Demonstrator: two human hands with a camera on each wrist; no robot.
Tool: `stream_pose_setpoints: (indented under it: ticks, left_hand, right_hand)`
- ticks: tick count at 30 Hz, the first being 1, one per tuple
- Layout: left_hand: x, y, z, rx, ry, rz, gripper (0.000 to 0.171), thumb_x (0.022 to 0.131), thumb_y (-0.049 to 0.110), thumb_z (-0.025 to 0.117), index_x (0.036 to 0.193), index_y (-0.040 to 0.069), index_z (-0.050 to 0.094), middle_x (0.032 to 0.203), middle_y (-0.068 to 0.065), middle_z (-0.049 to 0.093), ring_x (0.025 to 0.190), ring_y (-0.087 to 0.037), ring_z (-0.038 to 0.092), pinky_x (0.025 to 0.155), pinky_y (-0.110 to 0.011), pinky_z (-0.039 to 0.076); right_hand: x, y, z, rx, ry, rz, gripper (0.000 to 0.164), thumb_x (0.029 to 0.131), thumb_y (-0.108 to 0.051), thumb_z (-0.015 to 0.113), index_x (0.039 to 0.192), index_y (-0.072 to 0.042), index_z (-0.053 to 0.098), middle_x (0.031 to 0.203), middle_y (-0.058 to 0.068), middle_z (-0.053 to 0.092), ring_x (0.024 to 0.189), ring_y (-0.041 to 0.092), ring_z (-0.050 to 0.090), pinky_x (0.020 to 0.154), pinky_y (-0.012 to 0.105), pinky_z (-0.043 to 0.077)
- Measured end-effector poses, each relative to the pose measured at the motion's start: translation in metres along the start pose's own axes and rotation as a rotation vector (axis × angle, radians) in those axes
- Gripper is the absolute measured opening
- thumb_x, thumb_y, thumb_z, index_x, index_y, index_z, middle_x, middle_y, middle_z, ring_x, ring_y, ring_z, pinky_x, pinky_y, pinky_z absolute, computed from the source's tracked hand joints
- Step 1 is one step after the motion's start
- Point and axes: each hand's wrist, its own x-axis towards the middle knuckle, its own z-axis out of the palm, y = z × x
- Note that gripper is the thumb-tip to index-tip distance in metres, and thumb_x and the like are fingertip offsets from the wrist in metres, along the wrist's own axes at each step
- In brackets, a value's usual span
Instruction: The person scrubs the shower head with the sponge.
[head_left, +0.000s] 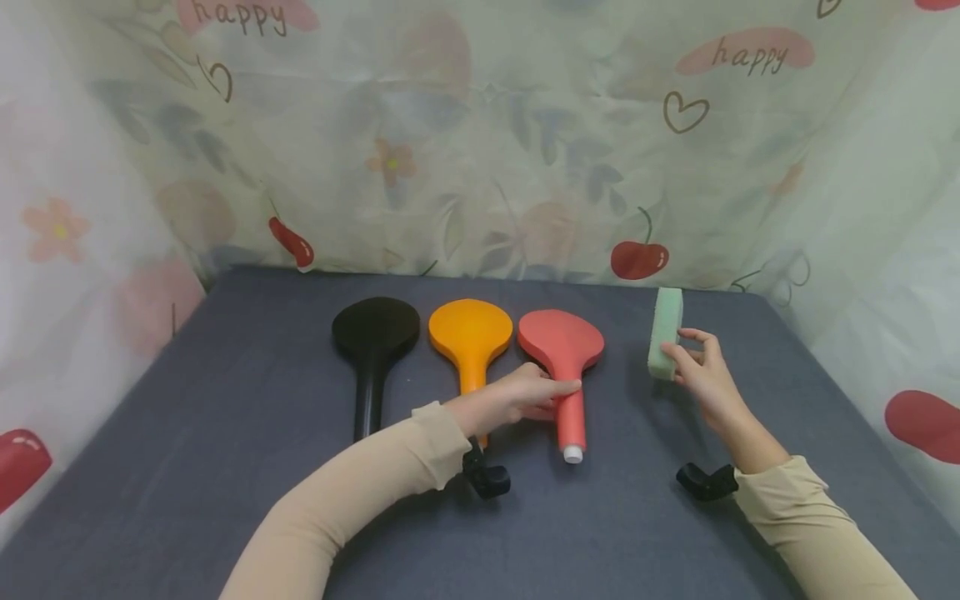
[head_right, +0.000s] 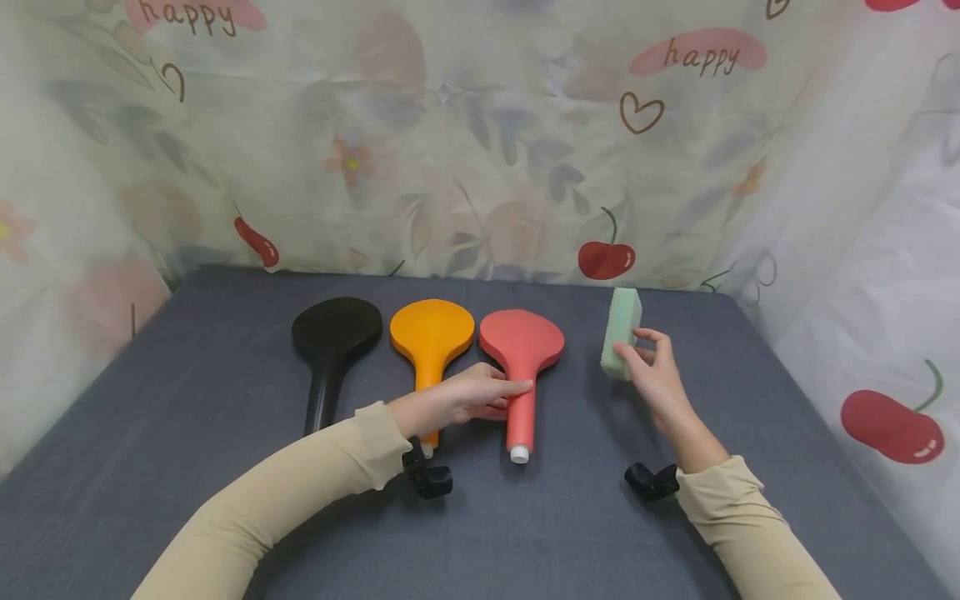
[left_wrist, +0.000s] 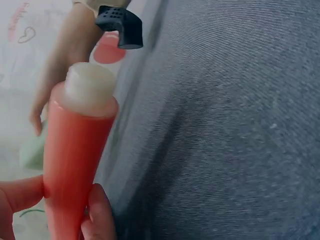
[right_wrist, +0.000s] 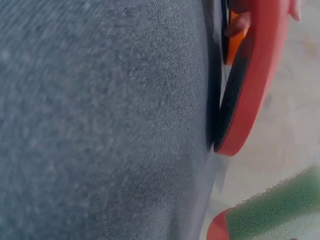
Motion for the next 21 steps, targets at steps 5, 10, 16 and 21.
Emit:
stream_pose_setpoints:
  ticks: [5,10,16,21]
  left_hand:
    - [-0.002,0.003,-0.001,-0.025,-0.005,0.009,0.033,0.088,0.025,0.065,0.105,-0.003,0.057,0.088,-0.006,0.059,0.077,-0.015,0.058,0.088,-0.036,0.054]
    - [-0.01,0.0,-0.006,-0.091,-0.012,0.042,0.042,0.09,0.022,0.063,0.121,-0.003,0.049,0.099,-0.01,0.06,0.08,-0.017,0.058,0.091,-0.039,0.053]
    - [-0.03,0.001,-0.019,-0.056,0.006,0.177,0.046,0.088,0.021,0.065,0.124,0.003,0.044,0.113,-0.015,0.063,0.091,-0.02,0.062,0.091,-0.039,0.053]
    - [-0.05,-0.005,-0.029,0.033,0.012,0.317,0.05,0.089,0.019,0.064,0.132,0.008,0.041,0.121,-0.013,0.061,0.099,-0.021,0.061,0.092,-0.037,0.052]
  right_hand:
    - [-0.002,-0.003,0.001,0.003,-0.032,-0.01,0.08,0.094,-0.051,0.04,0.146,-0.005,0.0,0.147,0.034,0.017,0.134,0.05,0.026,0.108,0.058,0.027]
    - [-0.003,-0.008,0.004,0.001,-0.034,-0.019,0.079,0.094,-0.051,0.041,0.146,-0.006,0.001,0.147,0.033,0.018,0.133,0.048,0.027,0.108,0.057,0.027]
    - [-0.008,-0.017,0.013,-0.036,-0.029,-0.084,0.073,0.096,-0.046,0.041,0.146,-0.007,0.006,0.147,0.031,0.02,0.133,0.042,0.029,0.103,0.053,0.032]
    - [-0.017,-0.032,0.024,-0.056,-0.005,-0.213,0.066,0.096,-0.039,0.046,0.144,-0.008,0.013,0.145,0.028,0.023,0.13,0.043,0.033,0.1,0.056,0.034]
